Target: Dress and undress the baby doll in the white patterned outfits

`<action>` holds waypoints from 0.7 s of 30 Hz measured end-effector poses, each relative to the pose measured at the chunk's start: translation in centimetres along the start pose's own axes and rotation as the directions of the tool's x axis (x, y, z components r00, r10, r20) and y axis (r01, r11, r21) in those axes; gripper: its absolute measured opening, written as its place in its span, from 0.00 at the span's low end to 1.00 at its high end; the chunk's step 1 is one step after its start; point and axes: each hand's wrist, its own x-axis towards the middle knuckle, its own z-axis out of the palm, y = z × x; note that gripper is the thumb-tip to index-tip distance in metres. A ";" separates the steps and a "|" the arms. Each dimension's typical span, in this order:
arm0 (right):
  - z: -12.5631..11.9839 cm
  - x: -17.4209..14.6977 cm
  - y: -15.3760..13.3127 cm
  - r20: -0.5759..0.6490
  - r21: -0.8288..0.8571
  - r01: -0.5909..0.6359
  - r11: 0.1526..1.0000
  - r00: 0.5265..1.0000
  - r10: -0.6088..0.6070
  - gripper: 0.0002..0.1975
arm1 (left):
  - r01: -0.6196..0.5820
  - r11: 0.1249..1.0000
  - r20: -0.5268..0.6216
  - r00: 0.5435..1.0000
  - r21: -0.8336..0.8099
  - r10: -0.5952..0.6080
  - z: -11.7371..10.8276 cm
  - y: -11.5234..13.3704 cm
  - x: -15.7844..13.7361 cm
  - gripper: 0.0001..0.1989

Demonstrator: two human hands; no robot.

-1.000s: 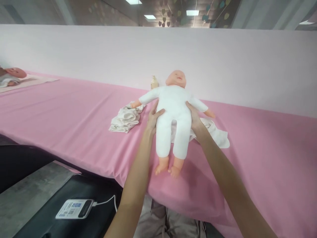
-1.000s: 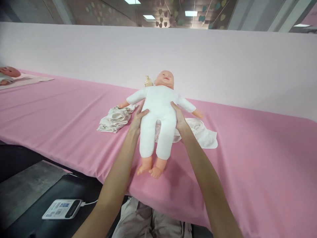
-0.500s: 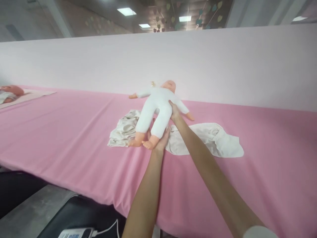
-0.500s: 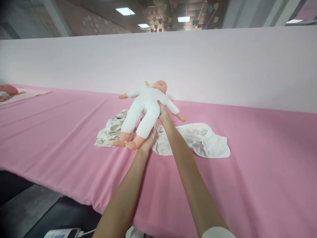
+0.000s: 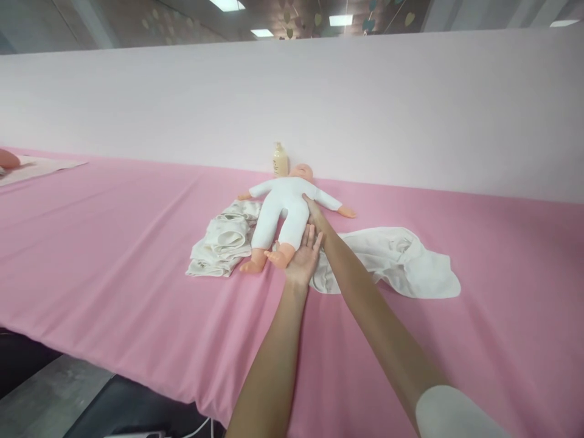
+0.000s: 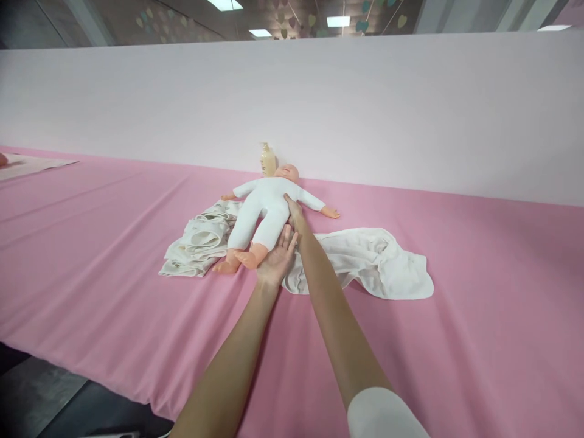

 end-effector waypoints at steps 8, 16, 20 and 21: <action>-3.2 0.0 -0.5 -0.092 -0.687 0.121 0.716 0.963 -0.252 0.18 | 0.040 0.995 -0.080 0.996 0.096 -0.033 0.6 0.0 -0.1 0.25; -19.9 -7.1 -2.5 0.160 -0.938 0.226 0.261 0.954 -0.252 0.09 | 0.086 0.996 -0.104 0.991 0.008 -0.085 1.0 -0.1 -0.7 0.25; -25.1 -14.1 -3.9 0.281 -0.958 0.286 -0.010 0.934 -0.222 0.12 | 0.187 0.958 -0.203 0.951 -0.217 -0.232 2.0 -0.7 -1.1 0.27; -25.8 -16.2 -4.8 0.300 -0.954 0.282 -0.104 0.921 -0.250 0.14 | 0.219 0.949 -0.241 0.931 -0.227 -0.273 2.5 -0.9 -1.4 0.27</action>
